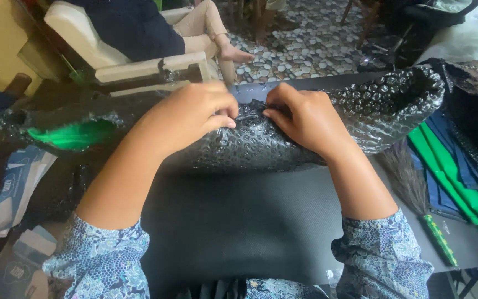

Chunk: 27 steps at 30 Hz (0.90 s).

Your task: The person wraps a rectangular object with black bubble wrap, folding the edges and securing them with tape. They then place a green strap over the package and continue to fold and tape the bubble wrap to secure the item.

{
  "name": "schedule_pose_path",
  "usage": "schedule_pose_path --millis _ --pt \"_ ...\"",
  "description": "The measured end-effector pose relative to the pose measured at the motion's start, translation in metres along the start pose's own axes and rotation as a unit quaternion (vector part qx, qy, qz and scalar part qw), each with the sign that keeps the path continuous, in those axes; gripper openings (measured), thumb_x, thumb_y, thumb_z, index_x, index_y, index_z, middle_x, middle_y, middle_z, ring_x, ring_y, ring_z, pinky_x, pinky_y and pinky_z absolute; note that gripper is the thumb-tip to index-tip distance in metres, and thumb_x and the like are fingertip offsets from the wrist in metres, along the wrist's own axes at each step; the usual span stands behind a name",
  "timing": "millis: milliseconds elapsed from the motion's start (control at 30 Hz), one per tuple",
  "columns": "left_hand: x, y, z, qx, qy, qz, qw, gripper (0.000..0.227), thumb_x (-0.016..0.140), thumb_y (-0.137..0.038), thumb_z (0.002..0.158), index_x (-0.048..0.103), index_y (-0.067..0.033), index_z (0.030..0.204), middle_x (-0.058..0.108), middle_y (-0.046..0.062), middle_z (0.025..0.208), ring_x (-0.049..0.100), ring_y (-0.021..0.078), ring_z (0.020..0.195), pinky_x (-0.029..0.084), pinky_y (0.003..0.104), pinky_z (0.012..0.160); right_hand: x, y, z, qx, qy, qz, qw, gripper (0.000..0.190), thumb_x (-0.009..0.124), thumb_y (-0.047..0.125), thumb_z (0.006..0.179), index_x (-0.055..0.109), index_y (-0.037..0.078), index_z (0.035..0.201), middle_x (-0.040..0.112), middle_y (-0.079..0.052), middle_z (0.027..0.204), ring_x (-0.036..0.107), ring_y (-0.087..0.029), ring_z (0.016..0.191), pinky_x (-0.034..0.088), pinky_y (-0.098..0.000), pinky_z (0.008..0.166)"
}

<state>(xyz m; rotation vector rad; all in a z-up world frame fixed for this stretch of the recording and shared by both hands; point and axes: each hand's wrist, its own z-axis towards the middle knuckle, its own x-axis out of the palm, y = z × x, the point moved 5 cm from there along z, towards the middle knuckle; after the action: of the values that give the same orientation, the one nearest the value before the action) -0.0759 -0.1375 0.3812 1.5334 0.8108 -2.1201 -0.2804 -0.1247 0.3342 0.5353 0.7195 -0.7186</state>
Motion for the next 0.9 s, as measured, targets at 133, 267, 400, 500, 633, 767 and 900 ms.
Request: schedule_pose_path --millis 133,267,400,500,633,767,900 --pt "-0.004 -0.01 0.002 0.131 -0.112 0.129 0.977 0.032 0.084 -0.019 0.082 0.074 -0.0128 0.111 0.064 0.012 0.125 0.064 0.0373 0.112 0.052 0.054 0.094 0.0 0.005 0.002 -0.012 0.005 -0.036 0.999 0.021 0.083 0.013 0.085 0.068 0.013 0.099 0.071 -0.011 0.094 0.073 -0.039 0.081 0.057 -0.0482 0.062" --pt "0.023 -0.039 -0.008 0.152 -0.176 0.234 0.944 0.031 0.07 -0.013 0.09 0.068 -0.0161 0.12 0.063 0.012 0.138 0.058 0.0415 0.127 0.042 0.057 0.105 0.005 -0.005 0.003 0.02 0.015 0.017 1.0 0.011 0.083 0.017 0.092 0.074 0.012 0.094 0.055 -0.009 0.111 0.062 -0.031 0.065 0.047 -0.0442 0.057" --pt "0.049 -0.058 -0.018 0.157 -0.299 0.318 0.886 0.036 0.082 -0.02 0.097 0.063 -0.0168 0.128 0.056 0.016 0.14 0.05 0.049 0.128 0.043 0.066 0.107 0.009 -0.006 0.002 0.035 0.032 0.016 0.999 0.006 0.077 0.011 0.091 0.08 0.013 0.096 0.057 -0.009 0.102 0.059 -0.032 0.06 0.045 -0.0429 0.055" --pt "0.07 -0.028 -0.009 0.157 -0.207 0.311 0.914 0.054 0.075 -0.043 0.099 0.062 -0.0202 0.146 0.056 0.007 0.15 0.051 0.0396 0.133 0.039 0.063 0.109 0.014 -0.01 -0.002 0.049 0.04 0.02 0.998 0.005 0.078 0.012 0.09 0.08 0.012 0.094 0.058 -0.006 0.095 0.06 -0.029 0.064 0.045 -0.0413 0.057" --pt "0.085 -0.005 -0.003 0.15 -0.099 0.171 0.969 0.057 0.041 -0.055 0.108 0.065 -0.0119 0.137 0.071 0.012 0.13 0.068 0.0302 0.119 0.044 0.05 0.105 0.018 -0.008 -0.003 0.123 0.089 0.007 0.988 0.009 0.079 0.018 0.085 0.083 0.011 0.09 0.067 -0.008 0.087 0.072 -0.03 0.075 0.058 -0.0377 0.066" --pt "0.08 -0.019 -0.015 0.154 -0.053 0.127 0.978 0.089 0.048 -0.08 0.089 0.061 -0.0082 0.139 0.07 0.014 0.132 0.069 0.0327 0.116 0.05 0.049 0.099 0.012 0.006 -0.009 0.136 0.121 0.043 0.982 0.012 0.075 0.014 0.089 0.081 0.005 0.093 0.066 -0.012 0.091 0.073 -0.035 0.08 0.058 -0.0431 0.068" --pt "0.1 -0.03 -0.033 0.138 -0.003 0.172 0.975 0.112 0.081 -0.075 0.06 0.054 -0.0095 0.146 0.066 0.013 0.136 0.065 0.035 0.117 0.049 0.049 0.096 -0.004 0.02 -0.028 0.15 0.095 0.097 0.979 0.022 0.062 0.016 0.103 0.075 0.0 0.107 0.064 -0.016 0.098 0.072 -0.039 0.088 0.057 -0.0453 0.076"
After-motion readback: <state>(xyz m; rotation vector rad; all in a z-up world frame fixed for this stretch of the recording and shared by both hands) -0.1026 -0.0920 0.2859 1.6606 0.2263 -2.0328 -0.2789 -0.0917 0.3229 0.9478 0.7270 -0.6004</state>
